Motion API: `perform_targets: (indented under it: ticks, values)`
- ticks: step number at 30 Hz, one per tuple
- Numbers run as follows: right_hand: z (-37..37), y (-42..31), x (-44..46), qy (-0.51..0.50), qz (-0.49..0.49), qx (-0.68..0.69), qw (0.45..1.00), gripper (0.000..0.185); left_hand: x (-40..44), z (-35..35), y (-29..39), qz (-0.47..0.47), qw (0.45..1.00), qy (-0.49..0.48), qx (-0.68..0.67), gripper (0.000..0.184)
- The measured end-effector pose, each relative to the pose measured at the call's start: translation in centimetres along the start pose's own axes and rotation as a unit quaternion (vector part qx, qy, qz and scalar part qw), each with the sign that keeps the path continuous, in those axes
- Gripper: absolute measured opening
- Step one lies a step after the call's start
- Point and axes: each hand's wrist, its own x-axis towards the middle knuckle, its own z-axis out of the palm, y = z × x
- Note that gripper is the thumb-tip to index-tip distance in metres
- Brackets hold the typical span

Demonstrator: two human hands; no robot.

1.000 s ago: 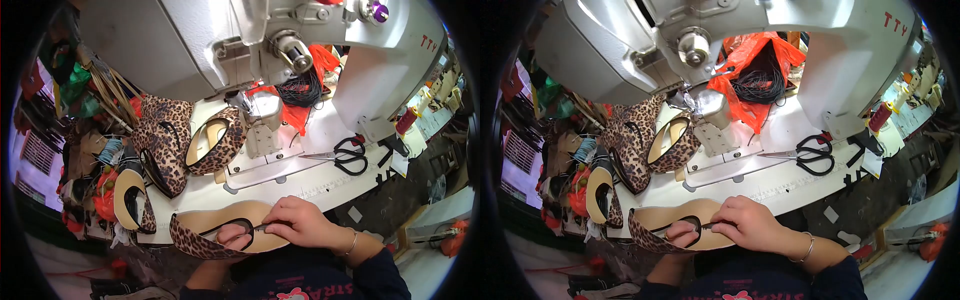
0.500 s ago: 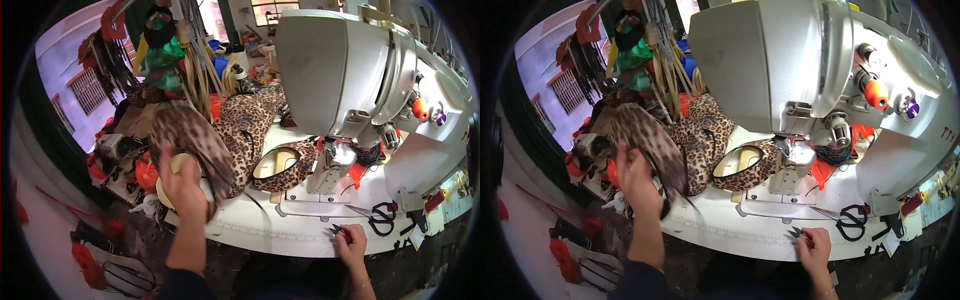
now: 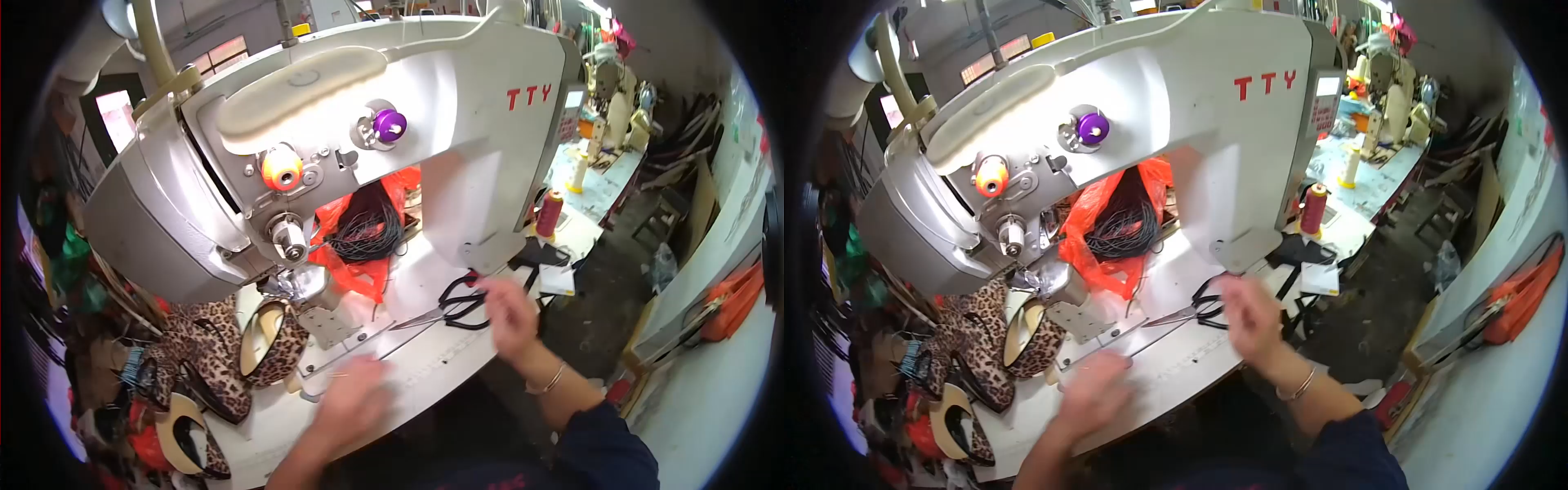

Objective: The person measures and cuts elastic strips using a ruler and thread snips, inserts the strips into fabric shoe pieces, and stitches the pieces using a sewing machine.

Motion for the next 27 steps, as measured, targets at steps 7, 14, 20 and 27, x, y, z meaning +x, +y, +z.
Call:
perform_targets:
  ticks: [7,14,20,27]
  values:
    - [-12.2,0.9,21.7,0.256,-0.15,-0.082,0.951,0.017,14.0,14.7,1.2,0.078,0.996,-0.028,0.027,0.053]
    - [-18.2,6.6,37.7,0.071,0.189,-0.223,0.954,0.054,18.6,18.7,2.1,-0.127,0.967,-0.137,0.172,0.068]
    - [-16.1,9.6,38.0,0.032,0.293,0.069,0.953,0.056,18.3,18.4,1.8,-0.121,0.965,-0.168,0.161,0.068]
    - [-15.7,21.7,27.1,0.169,0.037,0.107,0.979,0.041,18.3,16.9,-0.1,-0.074,0.961,-0.224,0.145,0.068]
